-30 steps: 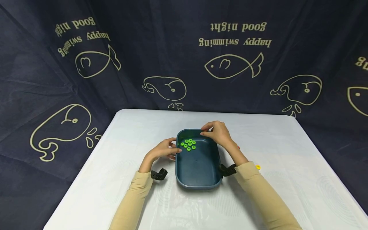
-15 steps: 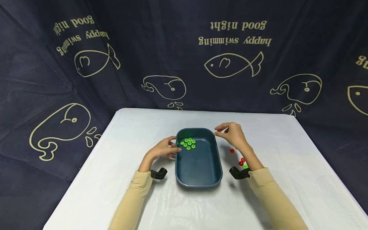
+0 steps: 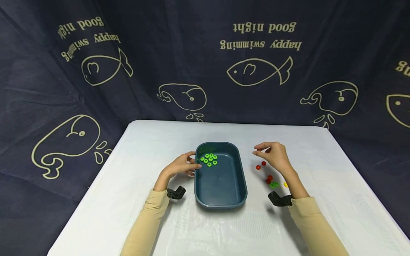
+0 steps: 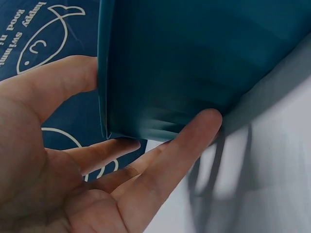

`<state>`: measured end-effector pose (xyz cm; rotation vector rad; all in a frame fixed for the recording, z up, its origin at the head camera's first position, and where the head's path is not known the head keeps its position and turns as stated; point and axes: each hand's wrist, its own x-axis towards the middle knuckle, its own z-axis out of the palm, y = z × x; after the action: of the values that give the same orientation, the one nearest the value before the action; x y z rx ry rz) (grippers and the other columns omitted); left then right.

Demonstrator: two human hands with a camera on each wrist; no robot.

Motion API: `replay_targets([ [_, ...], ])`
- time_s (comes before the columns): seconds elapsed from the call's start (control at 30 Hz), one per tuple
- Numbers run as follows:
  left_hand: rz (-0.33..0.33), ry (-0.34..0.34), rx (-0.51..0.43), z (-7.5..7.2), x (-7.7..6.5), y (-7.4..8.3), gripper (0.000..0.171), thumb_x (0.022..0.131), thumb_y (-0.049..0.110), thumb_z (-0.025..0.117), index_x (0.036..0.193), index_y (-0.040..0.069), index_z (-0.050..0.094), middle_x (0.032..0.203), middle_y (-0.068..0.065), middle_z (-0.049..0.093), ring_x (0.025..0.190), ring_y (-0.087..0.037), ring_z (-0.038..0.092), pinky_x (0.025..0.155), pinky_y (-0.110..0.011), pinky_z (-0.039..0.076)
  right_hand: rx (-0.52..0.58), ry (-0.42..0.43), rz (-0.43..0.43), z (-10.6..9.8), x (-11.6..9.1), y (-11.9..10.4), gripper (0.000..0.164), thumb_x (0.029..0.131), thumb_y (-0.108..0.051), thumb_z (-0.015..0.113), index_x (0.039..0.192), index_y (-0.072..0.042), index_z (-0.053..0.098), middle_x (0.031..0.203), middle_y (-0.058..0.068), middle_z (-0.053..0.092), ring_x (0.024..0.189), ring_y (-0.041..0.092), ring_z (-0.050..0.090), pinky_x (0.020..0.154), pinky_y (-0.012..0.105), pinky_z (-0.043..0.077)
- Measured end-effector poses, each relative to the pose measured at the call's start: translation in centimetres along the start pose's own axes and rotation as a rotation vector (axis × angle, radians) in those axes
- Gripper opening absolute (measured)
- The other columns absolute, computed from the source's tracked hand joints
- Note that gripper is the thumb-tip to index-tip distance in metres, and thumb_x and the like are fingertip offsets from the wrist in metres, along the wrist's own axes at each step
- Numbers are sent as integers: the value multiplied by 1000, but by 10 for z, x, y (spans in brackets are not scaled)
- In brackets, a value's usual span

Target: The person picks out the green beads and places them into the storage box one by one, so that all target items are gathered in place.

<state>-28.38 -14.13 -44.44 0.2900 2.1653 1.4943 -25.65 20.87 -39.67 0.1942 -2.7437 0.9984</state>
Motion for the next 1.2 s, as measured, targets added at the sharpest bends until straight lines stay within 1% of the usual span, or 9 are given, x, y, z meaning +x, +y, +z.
replay_targets([
  [0.2, -3, 1, 1, 1, 0, 1, 74, 85, 16, 68, 146, 4, 27, 118, -24, 53, 86, -28, 69, 73, -39, 62, 5, 46, 11, -8, -10, 12, 19, 79, -19, 75, 93, -6, 75, 94, 14, 73, 71, 19, 57, 56, 18, 46],
  [0.4, -1, 5, 1, 2, 0, 1, 74, 85, 16, 67, 146, 4, 27, 119, -25, 52, 88, -32, 69, 74, -40, 62, -23, 85, 7, -13, -22, 23, 19, 77, -19, 77, 91, -7, 75, 89, 12, 74, 65, 11, 55, 54, 17, 44],
  [0.5, 2, 1, 7, 1, -1, 1, 74, 86, 16, 67, 146, 3, 26, 121, -26, 52, 89, -33, 69, 75, -41, 61, -38, 95, 15, -14, -27, 30, 18, 77, -19, 77, 91, -7, 76, 87, 12, 74, 63, 9, 55, 52, 17, 44],
  [0.6, 8, -7, 10, 1, -2, 2, 74, 86, 16, 66, 147, 2, 25, 121, -27, 51, 90, -35, 68, 76, -44, 61, -40, 94, 28, -14, -33, 36, 19, 77, -19, 77, 91, -7, 75, 87, 12, 74, 64, 10, 55, 50, 18, 44],
  [0.77, 16, -14, 28, 0, -3, 4, 74, 86, 17, 66, 146, 1, 25, 121, -28, 51, 91, -36, 68, 76, -44, 61, -41, 84, 55, -16, -42, 42, 20, 77, -20, 77, 92, -6, 75, 87, 12, 74, 64, 9, 55, 51, 17, 44],
  [0.93, 6, 1, 29, 1, -3, 3, 74, 86, 17, 67, 146, 3, 27, 120, -26, 52, 88, -30, 69, 74, -41, 62, -39, 76, 71, -16, -50, 47, 21, 77, -21, 77, 92, -6, 75, 86, 11, 74, 61, 4, 53, 51, 17, 42],
  [1.2, -4, 2, 31, 1, -2, 2, 75, 86, 17, 67, 146, 3, 26, 121, -26, 51, 88, -29, 69, 74, -40, 62, -40, 62, 75, -13, -62, 55, 21, 78, -19, 76, 92, -5, 75, 87, 13, 73, 61, 0, 52, 51, 16, 43],
])
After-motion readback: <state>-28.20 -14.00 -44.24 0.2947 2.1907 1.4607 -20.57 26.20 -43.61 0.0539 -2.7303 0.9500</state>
